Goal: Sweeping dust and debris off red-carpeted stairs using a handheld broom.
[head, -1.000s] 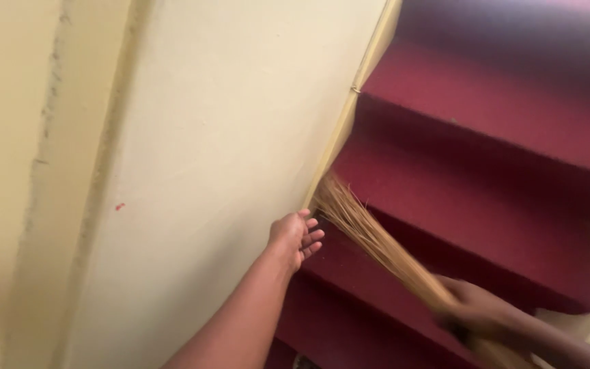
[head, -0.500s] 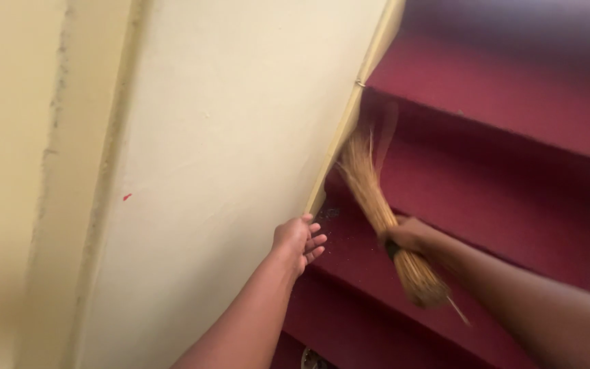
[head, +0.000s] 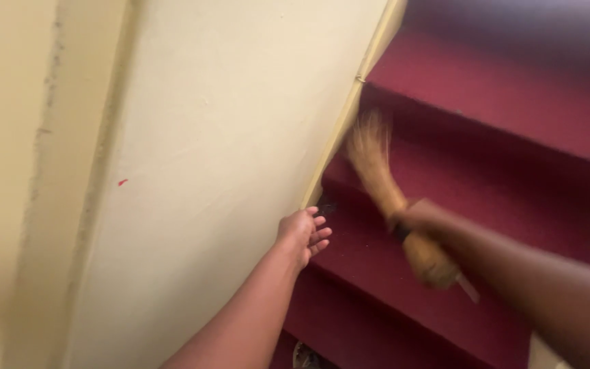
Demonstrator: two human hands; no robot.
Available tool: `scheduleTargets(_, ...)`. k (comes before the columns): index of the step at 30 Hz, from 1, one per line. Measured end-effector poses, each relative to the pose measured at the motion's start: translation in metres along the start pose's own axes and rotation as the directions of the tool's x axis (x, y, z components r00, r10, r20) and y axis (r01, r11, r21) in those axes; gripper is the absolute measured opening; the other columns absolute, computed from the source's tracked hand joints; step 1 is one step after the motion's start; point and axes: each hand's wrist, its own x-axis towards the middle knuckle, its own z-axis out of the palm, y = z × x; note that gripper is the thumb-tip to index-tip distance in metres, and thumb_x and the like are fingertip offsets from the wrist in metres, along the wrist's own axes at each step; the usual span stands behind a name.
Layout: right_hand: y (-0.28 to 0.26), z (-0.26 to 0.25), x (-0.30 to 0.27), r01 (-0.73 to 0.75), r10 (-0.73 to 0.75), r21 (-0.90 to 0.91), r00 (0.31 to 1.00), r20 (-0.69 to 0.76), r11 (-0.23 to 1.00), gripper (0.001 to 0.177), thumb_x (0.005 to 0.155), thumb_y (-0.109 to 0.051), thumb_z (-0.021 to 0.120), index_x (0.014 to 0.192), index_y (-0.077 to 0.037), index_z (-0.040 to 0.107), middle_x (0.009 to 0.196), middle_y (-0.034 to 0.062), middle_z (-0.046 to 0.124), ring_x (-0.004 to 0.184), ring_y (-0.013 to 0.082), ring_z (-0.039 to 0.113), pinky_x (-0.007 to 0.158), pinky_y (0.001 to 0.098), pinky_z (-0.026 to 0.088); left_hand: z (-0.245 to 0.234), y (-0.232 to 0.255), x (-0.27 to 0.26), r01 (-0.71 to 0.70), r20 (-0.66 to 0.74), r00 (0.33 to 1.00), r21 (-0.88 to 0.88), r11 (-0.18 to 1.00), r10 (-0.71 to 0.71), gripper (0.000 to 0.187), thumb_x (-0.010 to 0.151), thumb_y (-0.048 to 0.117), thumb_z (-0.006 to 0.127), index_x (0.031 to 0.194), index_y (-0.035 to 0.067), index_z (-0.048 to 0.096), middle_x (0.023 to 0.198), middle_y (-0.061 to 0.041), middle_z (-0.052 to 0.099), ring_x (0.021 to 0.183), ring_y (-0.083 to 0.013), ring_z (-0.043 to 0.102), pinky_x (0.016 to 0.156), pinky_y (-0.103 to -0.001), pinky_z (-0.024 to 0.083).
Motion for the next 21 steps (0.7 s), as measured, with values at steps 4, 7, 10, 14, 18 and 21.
scheduleTargets(4, 0.030, 0.012, -0.055, 0.072, -0.053, -0.169, 0.992, 0.112, 0.983, 0.052, 0.087, -0.032, 0.070, 0.135, -0.015, 0.063, 0.096, 0.0156, 0.073, 0.078, 0.0247, 0.068, 0.077, 0.0443, 0.061, -0.002, 0.000, 0.010, -0.005, 0.008, 1.000, 0.008, 1.000, 0.005, 0.045, 0.097, 0.008, 0.038, 0.136, 0.017, 0.059, 0.121, -0.006, 0.071, 0.080, -0.0183, 0.070, 0.071, -0.038, 0.059)
scheduleTargets(7, 0.059, -0.013, -0.061, 0.013, -0.012, -0.072, 1.000, 0.014, 0.997, 0.059, 0.085, -0.029, 0.075, 0.141, -0.028, 0.056, 0.099, 0.0100, 0.078, 0.084, 0.0201, 0.072, 0.080, 0.0389, 0.059, -0.005, -0.004, 0.011, 0.003, 0.008, 1.000, -0.016, 1.000, -0.003, 0.046, 0.097, 0.009, 0.038, 0.137, 0.017, 0.059, 0.119, -0.006, 0.071, 0.080, -0.0182, 0.070, 0.070, -0.038, 0.058)
scheduleTargets(10, 0.041, -0.040, -0.018, 0.119, -0.117, 0.011, 0.990, -0.077, 0.993, 0.046, 0.084, -0.028, 0.077, 0.127, -0.017, 0.067, 0.095, 0.0142, 0.080, 0.078, 0.0245, 0.075, 0.074, 0.0445, 0.063, -0.007, -0.004, 0.016, -0.016, 0.001, 1.000, -0.018, 1.000, 0.016, 0.042, 0.100, 0.015, 0.039, 0.136, 0.018, 0.059, 0.117, -0.006, 0.072, 0.079, -0.0185, 0.069, 0.070, -0.038, 0.058)
scheduleTargets(14, 0.024, -0.022, 0.103, 0.113, -0.112, -0.193, 0.994, 0.020, 0.975, 0.038, 0.090, -0.033, 0.073, 0.119, -0.008, 0.074, 0.094, 0.0168, 0.075, 0.081, 0.0301, 0.073, 0.079, 0.0459, 0.061, -0.012, -0.003, 0.012, -0.016, -0.026, 1.000, -0.051, 0.999, 0.014, 0.038, 0.102, 0.019, 0.042, 0.135, 0.018, 0.059, 0.118, -0.006, 0.071, 0.079, -0.0185, 0.069, 0.069, -0.038, 0.057)
scheduleTargets(18, 0.027, 0.016, 0.003, 0.204, -0.158, -0.258, 0.969, 0.188, 0.944, 0.041, 0.088, -0.034, 0.067, 0.123, -0.012, 0.074, 0.096, 0.0092, 0.076, 0.086, 0.0217, 0.071, 0.079, 0.0394, 0.060, -0.005, -0.001, 0.009, -0.006, -0.017, 1.000, -0.035, 0.999, 0.006, 0.037, 0.102, 0.019, 0.042, 0.134, 0.018, 0.060, 0.118, -0.005, 0.072, 0.079, -0.0180, 0.069, 0.070, -0.038, 0.057)
scheduleTargets(21, 0.041, -0.010, -0.096, -0.015, 0.011, 0.067, 0.998, 0.058, 0.998, 0.052, 0.082, -0.030, 0.075, 0.133, -0.025, 0.063, 0.097, 0.0138, 0.075, 0.087, 0.0256, 0.069, 0.079, 0.0423, 0.059, -0.006, 0.006, 0.014, -0.013, -0.004, 1.000, -0.035, 0.999, 0.013, 0.039, 0.101, 0.016, 0.040, 0.134, 0.018, 0.060, 0.118, -0.006, 0.072, 0.079, -0.0184, 0.069, 0.070, -0.038, 0.058)
